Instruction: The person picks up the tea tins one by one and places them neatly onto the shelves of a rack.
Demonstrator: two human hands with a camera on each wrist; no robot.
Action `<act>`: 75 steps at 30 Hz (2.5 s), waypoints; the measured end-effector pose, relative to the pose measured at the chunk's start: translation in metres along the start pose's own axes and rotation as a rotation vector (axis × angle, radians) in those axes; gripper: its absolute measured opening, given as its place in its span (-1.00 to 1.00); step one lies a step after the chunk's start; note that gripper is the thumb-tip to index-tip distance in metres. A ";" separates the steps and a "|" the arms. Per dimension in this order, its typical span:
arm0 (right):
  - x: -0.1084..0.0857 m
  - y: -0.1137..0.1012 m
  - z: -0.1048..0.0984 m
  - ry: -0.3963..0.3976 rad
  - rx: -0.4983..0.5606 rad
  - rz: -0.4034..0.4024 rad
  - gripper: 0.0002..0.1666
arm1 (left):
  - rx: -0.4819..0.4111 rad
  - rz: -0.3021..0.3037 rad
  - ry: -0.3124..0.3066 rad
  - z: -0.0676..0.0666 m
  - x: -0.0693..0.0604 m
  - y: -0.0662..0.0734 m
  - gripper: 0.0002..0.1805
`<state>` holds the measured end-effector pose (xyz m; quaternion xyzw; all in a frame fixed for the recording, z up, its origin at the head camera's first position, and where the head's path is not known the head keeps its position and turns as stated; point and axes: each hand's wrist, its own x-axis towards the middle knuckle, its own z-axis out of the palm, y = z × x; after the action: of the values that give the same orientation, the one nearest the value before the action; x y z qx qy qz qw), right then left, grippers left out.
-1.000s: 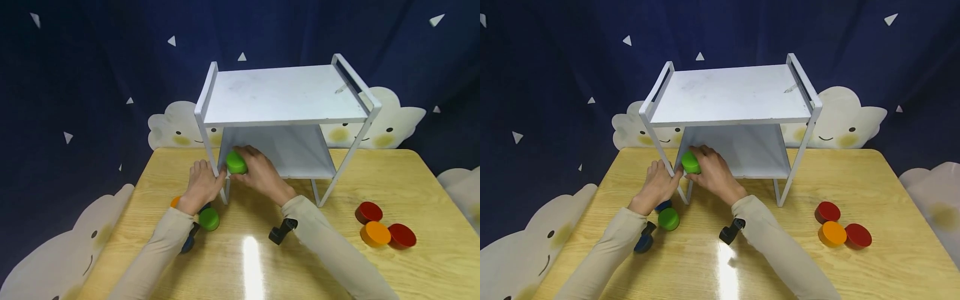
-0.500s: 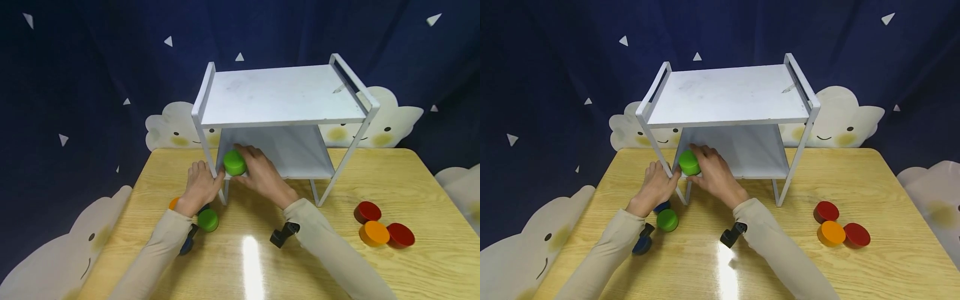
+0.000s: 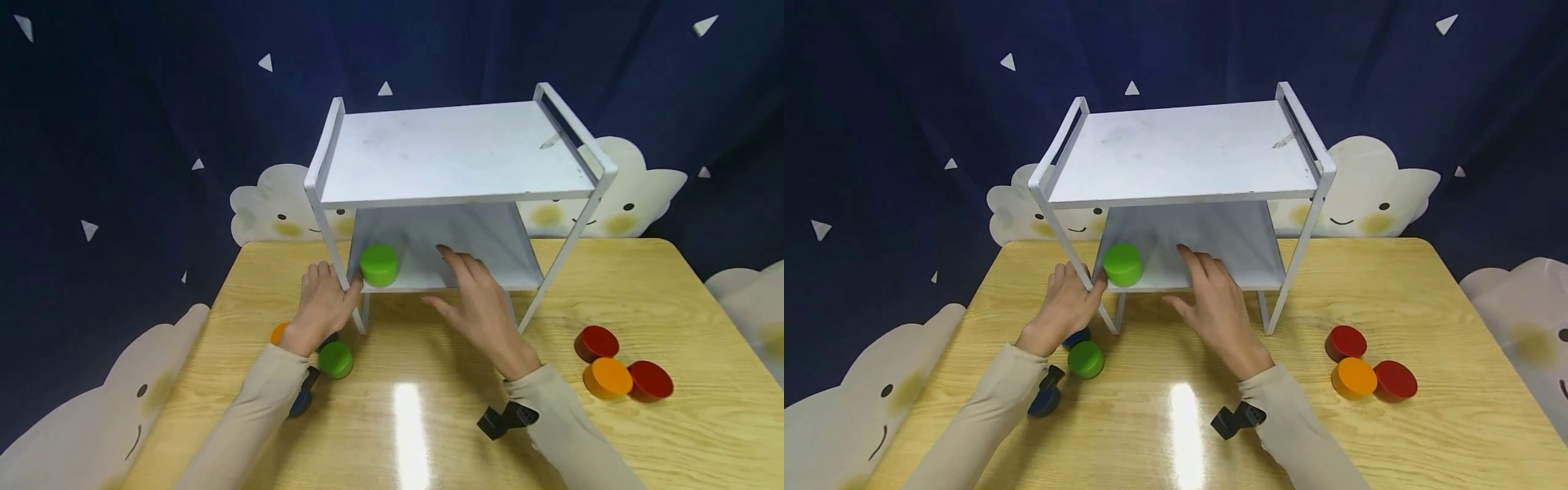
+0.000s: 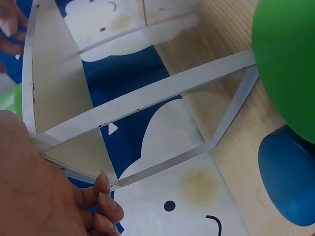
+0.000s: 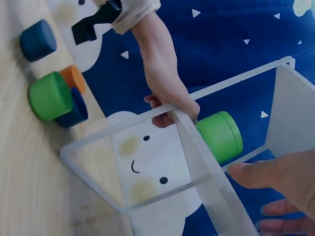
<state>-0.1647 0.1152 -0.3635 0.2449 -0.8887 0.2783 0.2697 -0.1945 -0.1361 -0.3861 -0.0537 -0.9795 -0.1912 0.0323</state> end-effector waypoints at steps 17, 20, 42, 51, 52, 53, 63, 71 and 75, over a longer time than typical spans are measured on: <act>-0.058 0.028 -0.040 0.329 0.045 -0.023 -0.40 | -0.016 0.016 0.012 0.000 -0.001 -0.003 -0.48; -0.073 0.039 -0.045 0.360 0.000 0.021 -0.34 | -0.025 0.016 0.020 0.000 -0.001 -0.003 -0.49; -0.180 0.094 -0.068 0.189 -0.284 0.689 -0.31 | -0.036 0.075 0.067 0.002 -0.002 -0.002 -0.53; -0.190 0.100 -0.068 0.115 -0.301 0.852 -0.31 | -0.050 0.074 0.074 0.001 -0.002 -0.001 -0.55; -0.190 0.101 -0.067 0.115 -0.302 0.849 -0.31 | -0.051 0.074 0.074 0.001 -0.001 -0.001 -0.54; -0.191 0.101 -0.067 0.118 -0.303 0.844 -0.31 | -0.053 0.074 0.075 0.001 -0.001 -0.001 -0.54; -0.197 0.098 -0.062 0.108 -0.207 0.881 -0.31 | -0.063 0.075 0.073 0.002 -0.003 -0.002 -0.53; -0.201 0.098 -0.057 0.109 -0.180 0.888 -0.28 | -0.055 0.072 0.080 0.003 -0.005 -0.004 -0.54; -0.202 0.102 -0.056 0.117 -0.178 0.879 -0.25 | -0.060 0.071 0.083 0.003 -0.003 -0.004 -0.54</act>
<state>-0.0566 0.2816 -0.4860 -0.1961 -0.9120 0.3024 0.1958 -0.1919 -0.1386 -0.3904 -0.0815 -0.9687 -0.2212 0.0782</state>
